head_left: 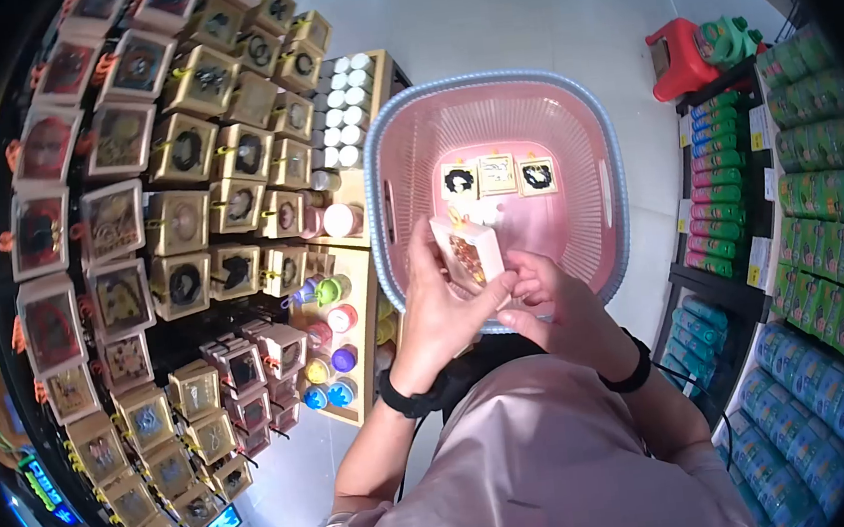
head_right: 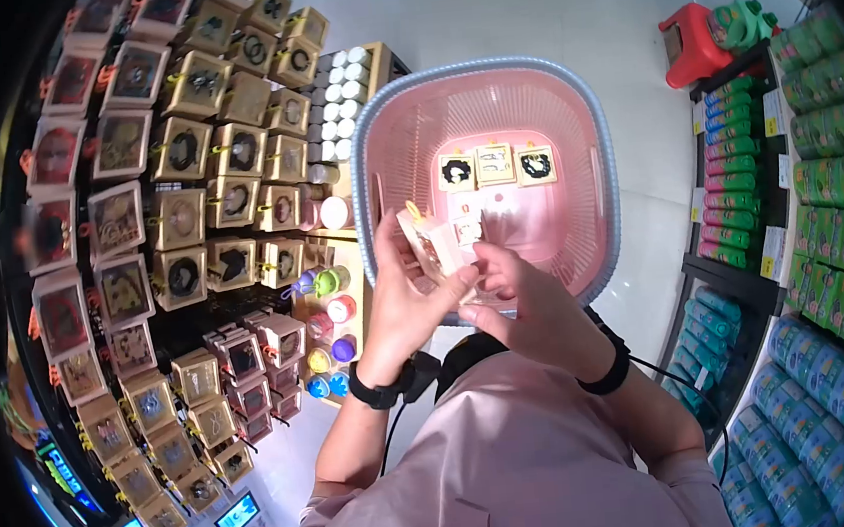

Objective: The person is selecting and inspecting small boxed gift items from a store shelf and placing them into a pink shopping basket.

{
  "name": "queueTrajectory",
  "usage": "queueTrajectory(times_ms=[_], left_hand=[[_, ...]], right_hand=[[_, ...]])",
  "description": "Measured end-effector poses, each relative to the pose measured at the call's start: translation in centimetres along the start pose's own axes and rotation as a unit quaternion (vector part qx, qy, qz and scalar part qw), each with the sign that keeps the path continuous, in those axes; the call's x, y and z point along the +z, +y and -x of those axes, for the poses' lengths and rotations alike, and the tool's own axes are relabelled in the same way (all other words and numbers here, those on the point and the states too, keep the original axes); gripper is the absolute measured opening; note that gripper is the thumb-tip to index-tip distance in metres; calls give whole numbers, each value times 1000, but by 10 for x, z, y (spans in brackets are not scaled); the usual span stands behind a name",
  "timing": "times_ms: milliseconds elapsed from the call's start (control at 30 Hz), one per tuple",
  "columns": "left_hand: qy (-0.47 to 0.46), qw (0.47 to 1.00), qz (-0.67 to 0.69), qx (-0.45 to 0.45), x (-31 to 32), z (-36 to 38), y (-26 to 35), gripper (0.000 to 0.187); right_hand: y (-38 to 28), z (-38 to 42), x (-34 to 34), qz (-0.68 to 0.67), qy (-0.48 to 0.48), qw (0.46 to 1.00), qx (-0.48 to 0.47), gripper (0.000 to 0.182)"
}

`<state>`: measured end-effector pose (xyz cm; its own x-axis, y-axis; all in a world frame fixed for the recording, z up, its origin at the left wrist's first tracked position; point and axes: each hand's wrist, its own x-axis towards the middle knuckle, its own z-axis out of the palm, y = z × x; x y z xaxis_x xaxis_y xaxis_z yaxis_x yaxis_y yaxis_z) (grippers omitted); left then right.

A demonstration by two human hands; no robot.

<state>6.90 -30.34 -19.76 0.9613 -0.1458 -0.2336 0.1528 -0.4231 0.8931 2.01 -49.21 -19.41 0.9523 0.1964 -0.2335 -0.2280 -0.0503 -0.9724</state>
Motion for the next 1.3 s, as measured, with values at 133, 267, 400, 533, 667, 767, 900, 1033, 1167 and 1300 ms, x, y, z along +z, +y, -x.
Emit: queueTrajectory(times_ms=[133, 267, 400, 533, 667, 767, 900, 1033, 1167, 1300], left_hand=[[17, 999, 17, 42, -37, 52, 8, 110], [98, 989, 87, 70, -87, 89, -18, 83], [41, 963, 266, 21, -121, 127, -34, 54], [-30, 931, 364, 12, -132, 149, -40, 46], [-21, 928, 370, 26, -143, 159, -44, 41], [-11, 930, 367, 30, -149, 165, -40, 39], [-5, 931, 365, 27, -149, 169, -43, 41], [9, 930, 368, 15, -145, 171, -47, 35], [48, 923, 380, 16, -144, 170, -52, 29], [136, 915, 379, 26, -156, 170, -68, 28]], right_hand=[[-18, -17, 57, -19, -104, 987, -119, 49], [-30, -23, 89, -103, -180, 977, 57, 39], [-62, -19, 112, -203, -216, 951, 92, 38], [-64, -19, 135, -254, -250, 930, 91, 43], [-74, -14, 152, -245, -269, 927, 89, 44], [-74, -12, 157, -245, -279, 926, 75, 44], [-67, -10, 157, -221, -288, 930, 60, 50], [-73, -5, 150, -201, -275, 939, 41, 44], [-59, -4, 141, -151, -230, 958, 77, 41], [-41, 4, 141, -130, -206, 968, 63, 37]])
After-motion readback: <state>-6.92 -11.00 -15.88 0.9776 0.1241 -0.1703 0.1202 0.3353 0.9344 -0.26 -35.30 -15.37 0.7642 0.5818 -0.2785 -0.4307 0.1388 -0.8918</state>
